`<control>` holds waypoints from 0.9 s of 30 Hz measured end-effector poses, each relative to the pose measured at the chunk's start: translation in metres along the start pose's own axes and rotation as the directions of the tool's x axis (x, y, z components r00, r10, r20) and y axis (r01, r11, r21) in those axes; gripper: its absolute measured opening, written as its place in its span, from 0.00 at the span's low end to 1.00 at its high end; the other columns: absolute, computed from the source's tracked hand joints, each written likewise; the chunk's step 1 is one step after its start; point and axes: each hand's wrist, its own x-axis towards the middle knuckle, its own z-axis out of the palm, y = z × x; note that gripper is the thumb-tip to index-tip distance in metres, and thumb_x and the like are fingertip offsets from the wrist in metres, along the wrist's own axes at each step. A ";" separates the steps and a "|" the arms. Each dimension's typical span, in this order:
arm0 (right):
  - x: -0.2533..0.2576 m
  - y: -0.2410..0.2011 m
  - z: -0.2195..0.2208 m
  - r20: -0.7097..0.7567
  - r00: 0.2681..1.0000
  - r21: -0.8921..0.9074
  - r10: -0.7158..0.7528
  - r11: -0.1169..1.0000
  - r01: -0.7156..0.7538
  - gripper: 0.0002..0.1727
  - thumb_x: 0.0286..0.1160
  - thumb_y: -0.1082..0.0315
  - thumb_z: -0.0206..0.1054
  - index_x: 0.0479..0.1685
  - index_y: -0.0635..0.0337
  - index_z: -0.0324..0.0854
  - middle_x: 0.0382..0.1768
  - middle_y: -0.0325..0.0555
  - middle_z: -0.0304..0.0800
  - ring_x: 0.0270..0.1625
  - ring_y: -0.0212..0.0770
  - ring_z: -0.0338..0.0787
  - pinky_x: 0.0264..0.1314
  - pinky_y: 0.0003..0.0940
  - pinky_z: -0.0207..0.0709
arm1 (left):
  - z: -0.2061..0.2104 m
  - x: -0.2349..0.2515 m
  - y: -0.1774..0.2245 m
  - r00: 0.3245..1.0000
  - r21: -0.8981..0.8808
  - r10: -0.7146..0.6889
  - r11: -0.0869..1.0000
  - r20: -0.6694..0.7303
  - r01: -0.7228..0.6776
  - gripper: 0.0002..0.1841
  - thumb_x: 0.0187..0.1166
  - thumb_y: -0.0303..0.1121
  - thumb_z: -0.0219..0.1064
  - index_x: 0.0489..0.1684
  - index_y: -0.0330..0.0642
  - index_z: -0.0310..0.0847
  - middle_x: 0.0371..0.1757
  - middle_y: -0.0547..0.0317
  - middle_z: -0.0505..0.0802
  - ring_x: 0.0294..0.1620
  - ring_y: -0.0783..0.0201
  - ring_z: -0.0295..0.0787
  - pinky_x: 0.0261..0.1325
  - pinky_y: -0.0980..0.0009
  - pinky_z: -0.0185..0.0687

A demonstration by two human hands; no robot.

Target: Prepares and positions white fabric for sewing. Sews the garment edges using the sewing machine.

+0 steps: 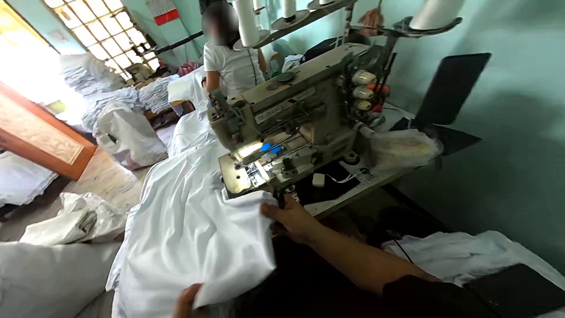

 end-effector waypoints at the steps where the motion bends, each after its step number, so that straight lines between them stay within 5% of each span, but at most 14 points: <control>1: 0.001 0.001 -0.005 0.047 0.999 -0.022 0.001 1.000 0.000 0.09 0.78 0.73 0.69 0.53 0.55 0.82 0.35 0.32 0.92 0.29 0.22 0.86 0.28 0.18 0.78 | 0.008 0.002 0.003 0.981 -0.122 -0.020 0.992 0.192 0.044 0.19 0.84 0.31 0.59 0.63 0.22 0.78 0.57 0.49 0.92 0.56 0.78 0.88 0.61 0.77 0.85; 3: -0.001 0.005 -0.016 0.163 0.986 -0.117 0.012 0.993 0.007 0.16 0.73 0.75 0.73 0.59 0.58 0.82 0.37 0.33 0.90 0.32 0.24 0.85 0.33 0.22 0.80 | 0.027 0.013 -0.004 0.872 -0.258 -0.009 0.954 0.489 0.154 0.29 0.84 0.49 0.64 0.71 0.30 0.77 0.63 0.47 0.91 0.53 0.67 0.92 0.50 0.67 0.92; 6: -0.012 0.016 -0.016 0.212 0.976 -0.262 0.042 0.965 0.015 0.15 0.69 0.73 0.77 0.53 0.62 0.83 0.30 0.33 0.86 0.27 0.24 0.82 0.30 0.21 0.78 | 0.055 0.032 -0.010 0.862 -0.406 0.112 0.907 0.495 0.115 0.31 0.78 0.59 0.68 0.69 0.45 0.81 0.62 0.56 0.91 0.54 0.65 0.92 0.53 0.66 0.91; 8: -0.022 0.027 -0.008 0.240 0.969 -0.279 0.053 0.960 0.017 0.13 0.65 0.75 0.77 0.47 0.63 0.81 0.29 0.34 0.85 0.28 0.25 0.83 0.32 0.23 0.80 | 0.080 0.034 0.002 0.916 -0.452 0.137 0.890 0.378 0.054 0.25 0.70 0.56 0.77 0.62 0.56 0.85 0.54 0.70 0.94 0.52 0.73 0.92 0.55 0.71 0.91; 10: -0.027 0.029 -0.005 0.258 0.964 -0.316 0.060 0.948 0.026 0.14 0.61 0.79 0.77 0.44 0.65 0.80 0.30 0.36 0.83 0.31 0.25 0.81 0.37 0.23 0.78 | 0.102 0.034 0.021 0.954 -0.478 0.084 0.876 0.287 0.067 0.20 0.62 0.40 0.85 0.52 0.47 0.88 0.47 0.72 0.96 0.50 0.78 0.93 0.57 0.73 0.92; 12: -0.028 0.023 -0.009 0.275 0.959 -0.372 0.065 0.927 0.044 0.12 0.60 0.79 0.77 0.40 0.65 0.80 0.27 0.35 0.79 0.29 0.24 0.77 0.35 0.22 0.73 | 0.110 0.035 0.032 0.959 -0.551 0.003 0.819 0.285 0.161 0.14 0.58 0.25 0.82 0.42 0.42 0.91 0.37 0.67 0.98 0.37 0.73 0.96 0.44 0.71 0.96; 17: -0.030 0.017 -0.010 0.261 0.965 -0.390 0.029 0.918 0.078 0.12 0.64 0.72 0.81 0.38 0.63 0.82 0.25 0.33 0.80 0.27 0.22 0.77 0.32 0.19 0.72 | 0.087 0.035 0.022 0.977 -0.491 0.041 0.868 0.211 0.069 0.08 0.75 0.34 0.75 0.48 0.57 0.92 0.45 0.77 0.96 0.44 0.79 0.93 0.52 0.76 0.91; 21: -0.025 0.016 -0.013 0.173 0.979 -0.411 -0.106 0.896 0.170 0.09 0.65 0.76 0.72 0.43 0.65 0.83 0.31 0.37 0.85 0.32 0.24 0.82 0.38 0.23 0.78 | 0.060 0.046 0.019 0.993 -0.491 -0.075 0.871 -0.091 0.021 0.11 0.79 0.25 0.56 0.51 0.55 0.73 0.42 0.84 0.89 0.40 0.85 0.86 0.42 0.84 0.85; 22: -0.023 0.017 -0.013 0.153 0.973 -0.459 -0.172 0.860 0.224 0.08 0.66 0.76 0.70 0.44 0.66 0.84 0.33 0.39 0.86 0.34 0.25 0.83 0.40 0.24 0.79 | 0.055 0.048 0.017 0.991 -0.477 -0.061 0.879 -0.122 -0.005 0.11 0.82 0.25 0.52 0.54 0.55 0.71 0.44 0.84 0.87 0.43 0.85 0.86 0.46 0.83 0.85; 24: -0.020 0.019 -0.012 0.144 0.946 -0.566 -0.291 0.759 0.320 0.09 0.67 0.76 0.68 0.45 0.66 0.84 0.36 0.42 0.89 0.38 0.28 0.86 0.43 0.28 0.82 | 0.050 0.046 0.018 0.999 -0.298 0.015 0.954 -0.051 -0.029 0.10 0.83 0.34 0.63 0.58 0.50 0.75 0.50 0.78 0.89 0.49 0.84 0.86 0.54 0.81 0.85; 27: -0.014 0.013 -0.020 0.205 0.838 -0.764 -0.506 0.452 0.461 0.09 0.68 0.73 0.69 0.46 0.64 0.87 0.39 0.46 0.92 0.42 0.36 0.91 0.48 0.37 0.87 | 0.033 0.054 0.027 0.992 0.296 0.119 0.947 0.035 -0.124 0.22 0.61 0.27 0.76 0.55 0.29 0.85 0.44 0.43 0.95 0.40 0.52 0.95 0.44 0.52 0.91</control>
